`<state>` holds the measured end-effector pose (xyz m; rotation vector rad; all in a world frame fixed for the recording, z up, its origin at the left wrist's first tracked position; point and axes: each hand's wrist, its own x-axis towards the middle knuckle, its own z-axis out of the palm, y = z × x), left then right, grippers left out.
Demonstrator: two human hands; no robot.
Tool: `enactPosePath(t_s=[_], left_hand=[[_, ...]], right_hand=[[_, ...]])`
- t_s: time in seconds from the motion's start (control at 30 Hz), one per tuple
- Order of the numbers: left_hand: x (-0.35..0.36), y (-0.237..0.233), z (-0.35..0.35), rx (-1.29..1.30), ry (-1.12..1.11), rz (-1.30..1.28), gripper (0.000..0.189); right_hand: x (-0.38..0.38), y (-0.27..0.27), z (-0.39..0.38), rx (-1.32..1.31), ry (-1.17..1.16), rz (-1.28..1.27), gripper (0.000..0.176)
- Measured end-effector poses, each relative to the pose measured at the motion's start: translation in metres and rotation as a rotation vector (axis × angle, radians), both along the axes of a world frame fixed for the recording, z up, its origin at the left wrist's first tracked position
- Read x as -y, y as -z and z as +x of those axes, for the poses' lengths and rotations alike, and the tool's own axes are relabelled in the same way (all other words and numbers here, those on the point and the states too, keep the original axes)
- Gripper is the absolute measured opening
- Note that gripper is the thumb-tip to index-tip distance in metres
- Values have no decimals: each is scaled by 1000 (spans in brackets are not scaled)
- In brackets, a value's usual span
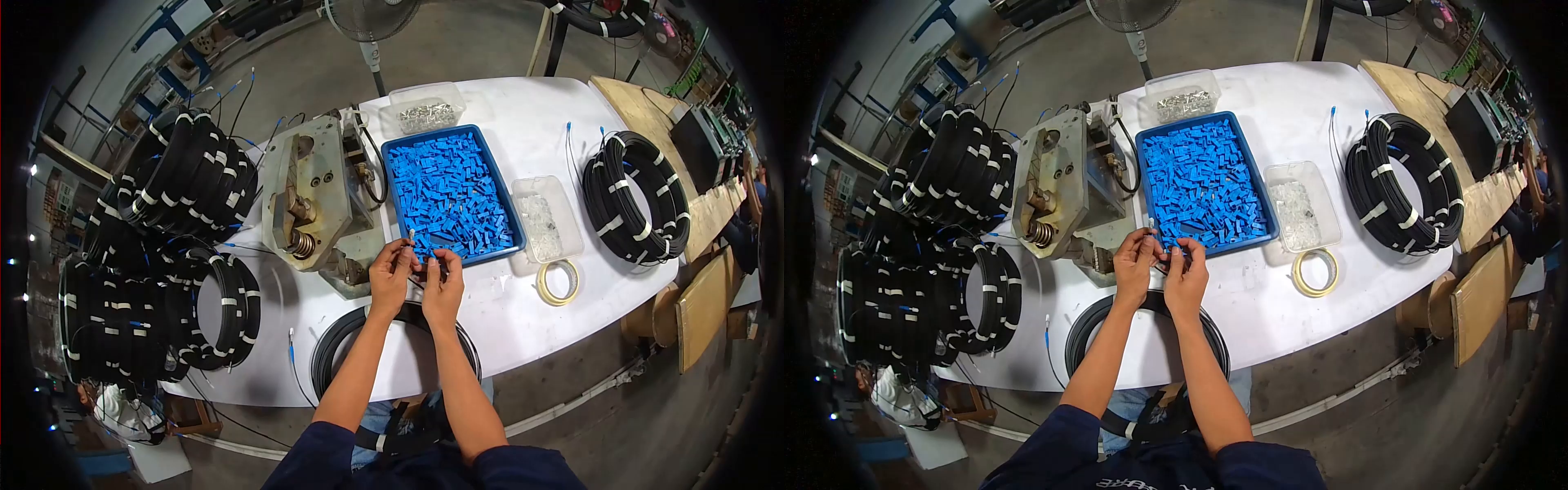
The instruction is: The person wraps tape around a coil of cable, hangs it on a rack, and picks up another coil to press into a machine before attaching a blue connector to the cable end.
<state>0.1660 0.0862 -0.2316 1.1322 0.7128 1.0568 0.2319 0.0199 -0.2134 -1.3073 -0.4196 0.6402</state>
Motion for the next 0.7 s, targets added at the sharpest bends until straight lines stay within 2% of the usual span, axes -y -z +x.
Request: enactPosePath(t_s=[0.03, 0.2, 0.3, 0.43, 0.53, 0.7], left_hand=[[-1, -1, 0, 0, -2, -1, 20], [2, -1, -3, -170, -56, 48, 21], [4, 0, -2, -192, -62, 55, 19], [2, 0, 0, -191, -84, 91, 18], [1, 2, -5, -270, 3, 41, 23], [-2, 2, -8, -259, 189, 23, 25]], right_hand=[[-1, -3, 2, 97, -13, -21, 14], [-7, 19, 9, 60, 9, 126, 26], [-8, -5, 10, -19, 121, 162, 21], [-8, 6, 13, -4, 51, 198, 20], [-8, 11, 17, 133, 58, 115, 18], [-8, 11, 16, 12, 46, 156, 23]])
